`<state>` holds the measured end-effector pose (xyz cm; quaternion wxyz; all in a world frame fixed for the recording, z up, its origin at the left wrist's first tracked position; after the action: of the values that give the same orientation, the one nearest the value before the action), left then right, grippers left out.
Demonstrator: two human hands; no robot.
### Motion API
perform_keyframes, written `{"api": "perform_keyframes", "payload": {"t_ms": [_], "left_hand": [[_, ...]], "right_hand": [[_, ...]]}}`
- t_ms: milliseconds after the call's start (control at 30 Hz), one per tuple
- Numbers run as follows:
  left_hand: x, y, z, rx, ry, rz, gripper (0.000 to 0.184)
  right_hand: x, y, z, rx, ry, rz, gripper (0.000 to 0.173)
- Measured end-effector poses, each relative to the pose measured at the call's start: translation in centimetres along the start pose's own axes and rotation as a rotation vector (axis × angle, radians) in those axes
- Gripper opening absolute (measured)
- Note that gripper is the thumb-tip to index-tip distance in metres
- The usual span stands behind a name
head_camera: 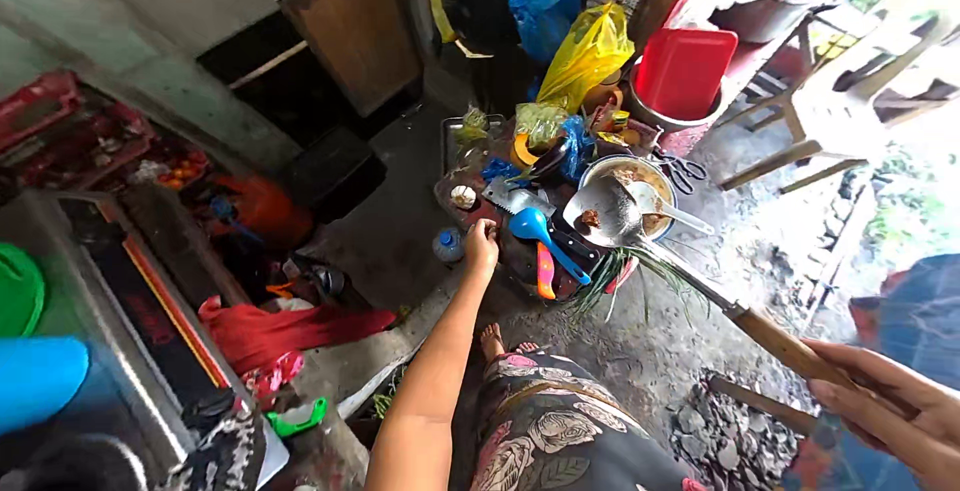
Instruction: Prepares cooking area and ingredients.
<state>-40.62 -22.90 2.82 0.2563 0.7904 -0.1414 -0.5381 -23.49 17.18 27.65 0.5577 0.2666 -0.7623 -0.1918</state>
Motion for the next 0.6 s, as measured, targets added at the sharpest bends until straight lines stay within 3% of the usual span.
{"api": "perform_keyframes", "payload": {"t_ms": [267,433,600], "left_hand": [[0.3,-0.2,2.2,0.041,-0.123,0.108,0.031],[1.4,0.7,1.3,0.049,0.013,-0.11,0.028],[3.8,1.1,-1.0,0.076,0.087,-0.299,0.025]], "right_hand": [[-0.7,-4.2,-0.3,-0.093,0.0,0.025,0.04],[-3.4,-9.7,2.7,-0.172,-0.034,-0.001,0.039],[-5.6,-11.1,5.4,-0.188,-0.127,-0.051,0.037]]}}
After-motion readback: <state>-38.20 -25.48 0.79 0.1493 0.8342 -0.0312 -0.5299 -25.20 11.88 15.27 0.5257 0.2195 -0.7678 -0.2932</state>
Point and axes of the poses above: each hand's wrist, its own z-axis towards the middle knuckle, its own y-axis out of the back of the hand, x = y × z, the point moved 3 cm from there along z, towards the middle knuckle, and after that the axes turned 4 degrees about -z, right-handed, at the moved point
